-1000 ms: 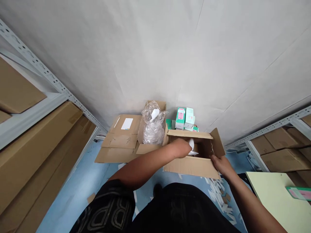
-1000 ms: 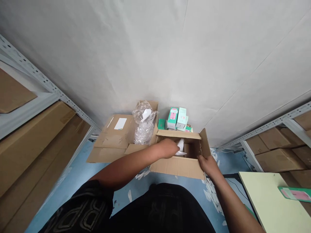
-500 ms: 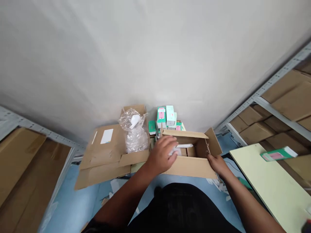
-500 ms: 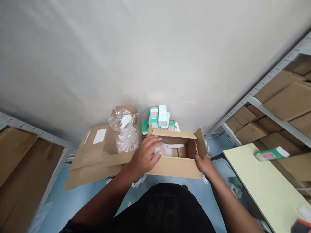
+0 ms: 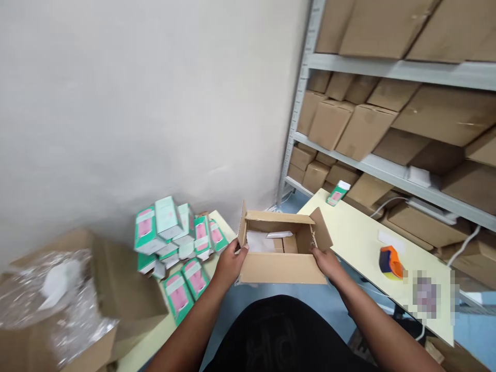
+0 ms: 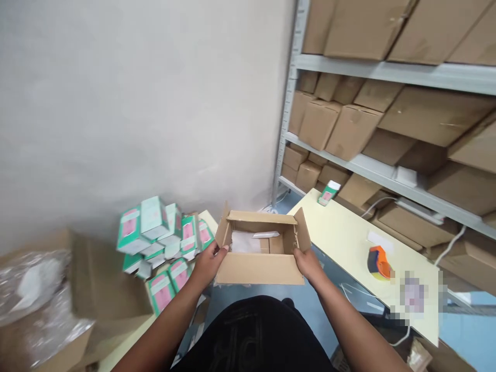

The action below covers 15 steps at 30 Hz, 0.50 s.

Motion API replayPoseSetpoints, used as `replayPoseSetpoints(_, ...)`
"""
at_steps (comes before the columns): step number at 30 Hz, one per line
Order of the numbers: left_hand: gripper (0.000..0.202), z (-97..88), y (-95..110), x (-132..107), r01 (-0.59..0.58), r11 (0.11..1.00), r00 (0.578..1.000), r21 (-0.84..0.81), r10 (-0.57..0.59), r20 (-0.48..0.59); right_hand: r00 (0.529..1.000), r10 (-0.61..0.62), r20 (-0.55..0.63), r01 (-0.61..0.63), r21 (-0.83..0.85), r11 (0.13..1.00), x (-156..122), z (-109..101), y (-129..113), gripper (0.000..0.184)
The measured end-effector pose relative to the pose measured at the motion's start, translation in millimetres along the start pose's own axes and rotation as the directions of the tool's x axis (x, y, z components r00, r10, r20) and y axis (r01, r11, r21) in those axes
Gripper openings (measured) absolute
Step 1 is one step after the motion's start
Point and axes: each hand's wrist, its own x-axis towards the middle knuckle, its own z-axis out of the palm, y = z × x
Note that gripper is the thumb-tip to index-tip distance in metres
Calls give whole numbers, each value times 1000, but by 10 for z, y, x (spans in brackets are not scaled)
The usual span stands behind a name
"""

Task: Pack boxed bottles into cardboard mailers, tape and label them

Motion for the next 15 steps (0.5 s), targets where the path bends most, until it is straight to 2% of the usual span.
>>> replayPoseSetpoints(2, 32, 416, 117, 203, -10, 997, 995, 78, 2, 95, 998, 69, -7, -69, -7, 998, 183, -271, 275, 44)
replayPoseSetpoints(5, 34, 1042, 275, 490, -33, 984, 982, 173, -1, 191, 993, 103, -48, -103, 12, 995, 437, -650, 699, 44)
replayPoseSetpoints(8, 36, 1611, 420, 753, -102, 971, 954, 217, 33, 299, 980, 180, -83, -179, 21, 984, 651, -980, 1103, 44)
replayPoseSetpoints(12, 33, 2192, 591, 1098, -174, 956, 872, 236, 38, 489, 954, 261, -146, -250, 88, 964, 873, -1310, 1583, 48)
replayPoseSetpoints(15, 26, 2519, 686, 1379, -216, 941, 773, 262, 1, 634, 936, 283, -210, -248, 179, 952, 1013, -1441, 1887, 49)
